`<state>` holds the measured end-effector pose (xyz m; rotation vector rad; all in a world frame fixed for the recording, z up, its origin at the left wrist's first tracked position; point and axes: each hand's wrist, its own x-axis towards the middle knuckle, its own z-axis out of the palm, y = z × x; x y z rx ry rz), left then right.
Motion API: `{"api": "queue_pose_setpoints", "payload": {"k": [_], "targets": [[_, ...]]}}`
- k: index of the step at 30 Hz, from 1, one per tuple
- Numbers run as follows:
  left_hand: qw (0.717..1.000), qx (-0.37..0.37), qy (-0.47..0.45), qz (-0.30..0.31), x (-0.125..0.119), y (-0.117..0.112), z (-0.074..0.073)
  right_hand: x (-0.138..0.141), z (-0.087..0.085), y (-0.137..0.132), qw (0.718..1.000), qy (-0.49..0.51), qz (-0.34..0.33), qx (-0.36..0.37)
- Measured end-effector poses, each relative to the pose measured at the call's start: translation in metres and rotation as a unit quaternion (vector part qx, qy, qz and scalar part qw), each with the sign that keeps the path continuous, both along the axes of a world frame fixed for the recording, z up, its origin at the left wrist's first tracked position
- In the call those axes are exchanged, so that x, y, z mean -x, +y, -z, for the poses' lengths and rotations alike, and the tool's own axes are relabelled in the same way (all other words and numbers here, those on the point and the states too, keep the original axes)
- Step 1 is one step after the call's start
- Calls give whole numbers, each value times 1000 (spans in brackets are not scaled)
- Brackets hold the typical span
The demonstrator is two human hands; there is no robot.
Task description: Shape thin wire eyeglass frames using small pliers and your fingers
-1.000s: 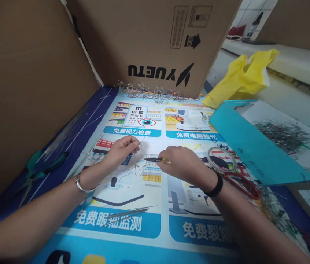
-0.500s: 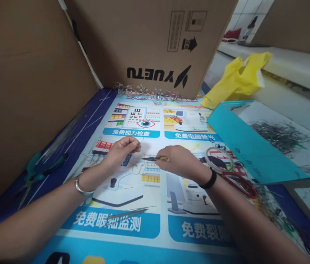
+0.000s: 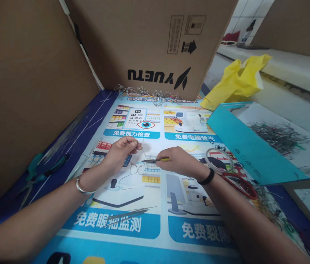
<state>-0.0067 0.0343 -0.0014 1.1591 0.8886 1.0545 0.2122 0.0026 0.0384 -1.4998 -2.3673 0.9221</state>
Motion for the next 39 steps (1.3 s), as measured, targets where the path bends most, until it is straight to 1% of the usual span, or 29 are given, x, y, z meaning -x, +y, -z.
{"api": "queue_pose_setpoints", "payload": {"k": [4, 9, 15, 18, 22, 27, 31, 34, 36, 39], "targets": [[999, 10, 8, 30, 3, 1, -5, 1, -5, 0, 1000, -13, -15, -8], [999, 6, 22, 37, 3, 2, -9, 2, -19, 5, 996, -55, -50, -40], [996, -33, 67, 45, 2, 0, -11, 0, -44, 20, 989, -99, -109, -10], [995, -46, 69, 48, 3, 0, -10, 2, -52, 31, 986, -102, -134, 3], [996, -48, 61, 45, 3, 1, -9, 7, -55, 43, 984, -82, -155, 41], [996, -47, 53, 55, 3, 1, -10, 11, -52, 51, 978, -67, -183, 76], [997, -39, 45, 45, 2, 2, -9, 6, -49, 60, 978, -70, -174, 89], [998, -33, 52, 27, 1, 2, -6, -2, -44, 63, 982, -48, -157, 95], [998, -26, 64, 7, -1, 1, -4, -6, -38, 60, 988, -27, -120, 91], [998, -16, 60, -22, -3, -2, -4, -10, -27, 49, 997, 18, -19, 73]]}}
